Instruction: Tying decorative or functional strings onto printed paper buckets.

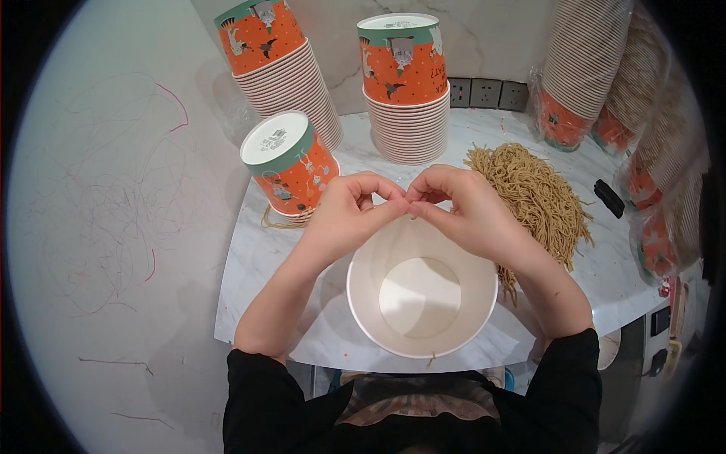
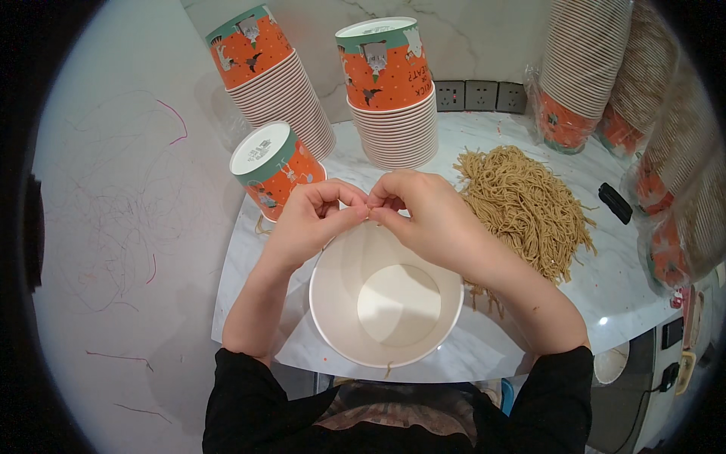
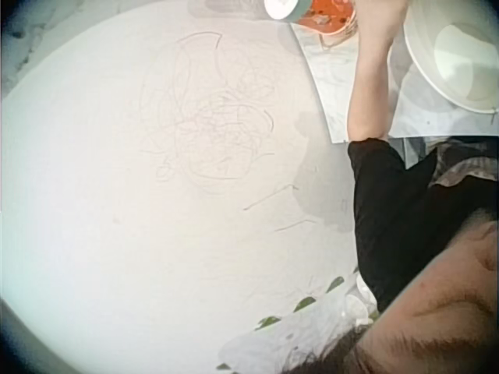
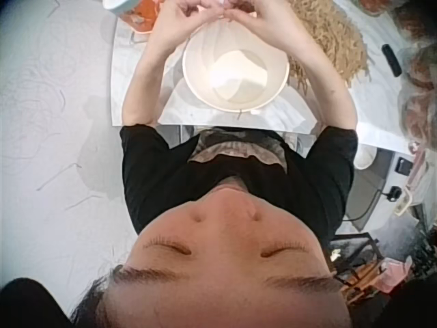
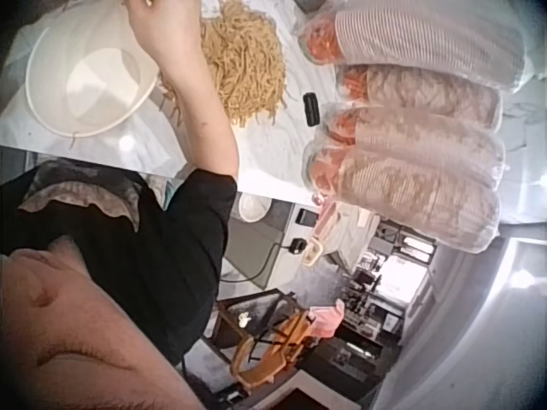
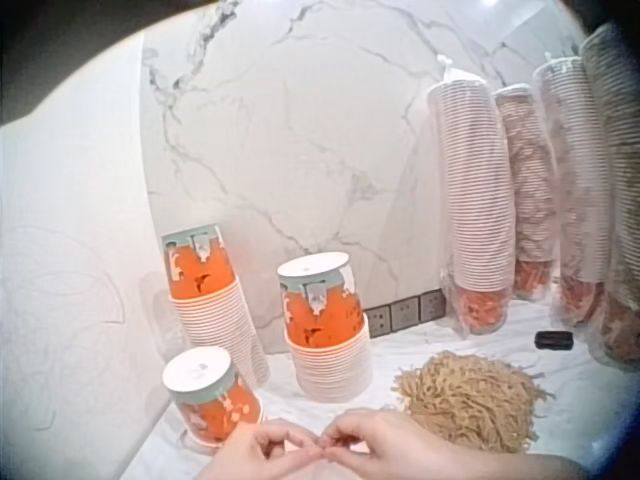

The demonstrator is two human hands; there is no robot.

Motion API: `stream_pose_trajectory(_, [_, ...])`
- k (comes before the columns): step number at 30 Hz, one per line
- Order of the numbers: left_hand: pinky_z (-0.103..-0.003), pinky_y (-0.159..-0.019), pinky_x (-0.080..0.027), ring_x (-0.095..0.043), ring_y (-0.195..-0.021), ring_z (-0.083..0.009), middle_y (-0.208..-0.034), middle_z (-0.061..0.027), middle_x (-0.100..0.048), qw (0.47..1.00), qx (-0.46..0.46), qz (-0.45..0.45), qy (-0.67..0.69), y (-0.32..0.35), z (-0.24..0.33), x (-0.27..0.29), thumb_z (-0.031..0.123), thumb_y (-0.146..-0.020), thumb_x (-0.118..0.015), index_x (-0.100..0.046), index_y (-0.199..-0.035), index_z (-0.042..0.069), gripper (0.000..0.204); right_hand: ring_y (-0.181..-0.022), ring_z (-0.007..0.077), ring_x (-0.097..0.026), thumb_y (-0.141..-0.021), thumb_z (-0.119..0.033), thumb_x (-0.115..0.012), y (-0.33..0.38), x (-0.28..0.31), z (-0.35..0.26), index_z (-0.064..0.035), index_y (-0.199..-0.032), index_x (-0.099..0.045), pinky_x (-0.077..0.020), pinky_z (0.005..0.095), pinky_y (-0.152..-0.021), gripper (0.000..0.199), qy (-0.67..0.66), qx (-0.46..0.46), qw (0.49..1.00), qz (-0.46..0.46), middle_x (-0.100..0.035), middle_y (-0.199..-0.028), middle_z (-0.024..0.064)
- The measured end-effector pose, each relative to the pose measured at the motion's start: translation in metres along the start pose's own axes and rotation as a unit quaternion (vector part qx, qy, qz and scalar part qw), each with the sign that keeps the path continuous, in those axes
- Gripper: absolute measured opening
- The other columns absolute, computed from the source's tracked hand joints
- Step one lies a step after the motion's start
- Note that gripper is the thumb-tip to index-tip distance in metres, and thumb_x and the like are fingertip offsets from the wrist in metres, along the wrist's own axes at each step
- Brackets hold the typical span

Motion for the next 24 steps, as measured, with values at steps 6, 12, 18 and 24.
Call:
stream_pose_trajectory(6, [-0.019, -0.067, -0.046, -0.059, -0.078, -0.0009, -0.097, -0.0001, -0.071, 1.000, 0.007, -0.004, 0.018, -0.001, -0.004, -0.001, 0.010, -0.094, -0.071, -0.071, -0.097, -0.001, 0.012, -0.086, 0.0131, -0.068, -0.089, -0.013, -0.074, 0.001, 0.002, -0.001, 0.0020, -0.099, -0.070, -0.0526, 0.0276, -0.069, 0.018, -0.001, 0.022, 1.000, -0.004, -0.070, -0.090, 0.0065])
stream_pose_trajectory(12, [-0.019, -0.052, -0.032, -0.042, -0.057, 0.0032, -0.069, 0.0095, -0.060, 0.998, -0.027, 0.019, 0.053, -0.002, -0.004, -0.002, 0.018, -0.092, -0.071, -0.073, -0.094, 0.003, 0.015, -0.086, 0.0122, -0.067, -0.092, -0.012, -0.071, 0.000, 0.000, 0.001, 0.0020, -0.100, -0.069, -0.0543, 0.0281, -0.074, 0.017, -0.042, -0.008, 0.999, -0.014, -0.069, -0.092, 0.0048])
stream_pose_trajectory(18, [-0.020, -0.062, -0.037, -0.056, -0.083, -0.0013, -0.096, 0.0055, -0.069, 1.000, 0.007, 0.001, 0.028, 0.002, 0.006, -0.001, 0.022, -0.097, -0.068, -0.070, -0.095, 0.006, 0.016, -0.087, 0.0115, -0.066, -0.093, -0.008, -0.066, 0.000, 0.000, 0.005, 0.0025, -0.100, -0.067, -0.0551, 0.0293, -0.080, 0.013, -0.034, -0.002, 0.999, -0.012, -0.069, -0.095, 0.0057])
stream_pose_trajectory(24, [-0.018, -0.056, -0.036, -0.046, -0.063, 0.0028, -0.080, 0.0077, -0.064, 0.999, -0.021, 0.018, 0.039, 0.000, 0.003, -0.003, 0.016, -0.093, -0.068, -0.070, -0.094, 0.002, 0.014, -0.087, 0.0142, -0.069, -0.091, -0.005, -0.067, -0.001, -0.003, -0.002, 0.0013, -0.098, -0.067, -0.0548, 0.0297, -0.077, 0.010, -0.037, 0.034, 0.998, 0.032, -0.068, -0.096, 0.0063])
Point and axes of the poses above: each hand's wrist, its own y-axis away from the middle knuckle, its own x-axis out of the back of the hand, z = x × y, the point moved 1 cm from there along -y, towards the middle knuckle
